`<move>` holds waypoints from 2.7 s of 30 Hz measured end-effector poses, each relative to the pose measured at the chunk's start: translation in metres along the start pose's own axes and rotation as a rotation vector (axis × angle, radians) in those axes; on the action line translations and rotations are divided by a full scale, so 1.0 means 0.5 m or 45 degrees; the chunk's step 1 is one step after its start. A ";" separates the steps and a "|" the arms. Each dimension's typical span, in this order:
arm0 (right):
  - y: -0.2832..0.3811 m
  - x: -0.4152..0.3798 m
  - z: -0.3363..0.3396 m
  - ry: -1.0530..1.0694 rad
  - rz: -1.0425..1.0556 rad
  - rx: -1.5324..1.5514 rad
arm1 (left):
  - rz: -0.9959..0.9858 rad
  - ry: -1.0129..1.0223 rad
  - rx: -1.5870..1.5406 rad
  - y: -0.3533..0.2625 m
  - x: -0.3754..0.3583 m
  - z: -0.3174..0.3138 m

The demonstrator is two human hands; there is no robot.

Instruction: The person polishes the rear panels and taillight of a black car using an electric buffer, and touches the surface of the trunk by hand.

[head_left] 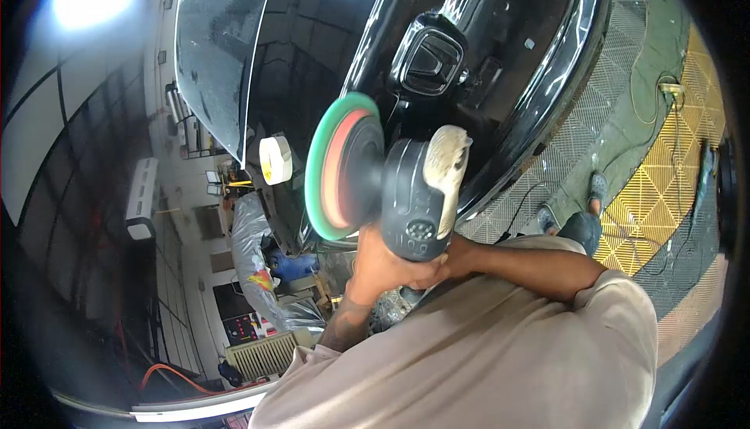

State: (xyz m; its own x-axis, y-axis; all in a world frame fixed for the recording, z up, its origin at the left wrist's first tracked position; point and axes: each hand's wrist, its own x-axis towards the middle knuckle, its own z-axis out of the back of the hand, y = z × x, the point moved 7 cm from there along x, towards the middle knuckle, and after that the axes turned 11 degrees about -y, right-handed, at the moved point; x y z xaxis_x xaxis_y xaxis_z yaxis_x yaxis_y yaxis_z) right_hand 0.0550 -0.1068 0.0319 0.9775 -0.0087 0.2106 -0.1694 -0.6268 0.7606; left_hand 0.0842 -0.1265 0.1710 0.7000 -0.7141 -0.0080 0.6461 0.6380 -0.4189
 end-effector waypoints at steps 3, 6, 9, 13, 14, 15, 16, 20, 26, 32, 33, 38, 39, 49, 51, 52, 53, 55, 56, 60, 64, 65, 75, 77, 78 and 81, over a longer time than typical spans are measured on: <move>0.001 0.000 -0.013 0.141 -0.223 0.000 | 0.005 0.038 0.061 0.013 0.000 0.001; -0.013 0.000 -0.009 0.002 -0.046 0.008 | 0.017 0.040 0.046 0.000 -0.004 0.000; 0.005 -0.003 -0.004 0.035 -0.102 0.041 | 0.031 0.063 0.051 0.007 -0.002 -0.008; 0.014 -0.001 -0.007 -0.011 0.010 0.002 | 0.034 0.043 0.072 0.010 -0.008 -0.002; 0.009 -0.001 -0.012 -0.016 0.013 0.006 | 0.031 0.049 0.075 0.006 -0.011 -0.001; 0.005 0.000 -0.016 0.013 -0.012 0.047 | 0.021 0.032 0.111 -0.001 -0.009 0.002; 0.007 0.001 -0.014 0.041 -0.035 0.081 | 0.006 0.013 0.143 -0.010 -0.002 0.002; 0.070 0.004 0.013 0.023 0.060 0.024 | -0.015 0.024 0.127 -0.057 0.033 0.010; 0.184 0.008 0.079 -0.055 0.014 0.292 | -0.106 0.010 0.200 -0.176 0.123 0.004; 0.258 0.025 0.198 -0.197 0.105 0.740 | -0.164 0.056 0.231 -0.263 0.257 -0.050; 0.266 0.029 0.219 -0.192 0.112 0.778 | -0.180 0.038 0.241 -0.265 0.276 -0.058; 0.291 0.020 0.252 -0.271 0.138 0.743 | -0.170 0.027 0.195 -0.281 0.283 -0.059; 0.276 0.017 0.244 -0.223 0.069 0.559 | -0.116 0.047 0.124 -0.272 0.266 -0.052; 0.101 -0.011 0.076 -0.096 -0.169 0.071 | 0.053 0.101 -0.012 -0.086 0.071 -0.004; 0.031 -0.010 0.041 -0.040 -0.113 -0.026 | -0.003 0.012 -0.084 -0.055 0.034 0.007; 0.017 -0.008 0.022 0.000 -0.107 -0.041 | -0.039 -0.026 -0.067 -0.037 0.016 0.011; 0.010 -0.008 0.014 -0.016 -0.105 -0.031 | -0.043 -0.007 -0.064 -0.024 -0.002 0.010; 0.004 -0.015 -0.019 0.067 -0.164 0.109 | 0.079 -0.029 -0.084 0.013 -0.030 0.013; -0.008 -0.017 -0.017 -0.042 -0.035 0.029 | 0.033 -0.020 -0.040 0.015 -0.031 0.013; 0.014 -0.006 -0.011 -0.014 -0.090 0.053 | 0.002 0.106 0.031 0.018 -0.003 -0.006; 0.017 -0.007 -0.008 -0.073 -0.051 -0.018 | 0.018 0.158 -0.024 0.010 0.000 -0.004; 0.008 -0.008 -0.011 -0.100 -0.069 0.021 | 0.040 0.167 -0.015 0.015 -0.005 -0.004; 0.063 -0.005 0.013 -0.036 -0.202 0.096 | -0.031 0.100 0.049 -0.066 0.036 0.008; 0.108 -0.005 0.030 -0.058 -0.147 0.191 | -0.075 0.102 0.066 -0.102 0.062 0.007; 0.126 -0.004 0.043 -0.065 -0.121 0.239 | -0.103 0.101 0.087 -0.121 0.077 0.006; 0.173 0.005 0.089 -0.087 -0.064 0.289 | -0.223 0.037 0.138 -0.186 0.127 0.001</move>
State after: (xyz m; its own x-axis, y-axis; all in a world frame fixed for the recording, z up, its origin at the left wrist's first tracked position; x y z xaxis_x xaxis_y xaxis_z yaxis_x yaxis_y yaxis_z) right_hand 0.0483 -0.1958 0.0707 0.9915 -0.0207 0.1282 -0.0953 -0.7869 0.6097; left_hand 0.0686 -0.2311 0.2100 0.5661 -0.8238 0.0292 0.7871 0.5297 -0.3161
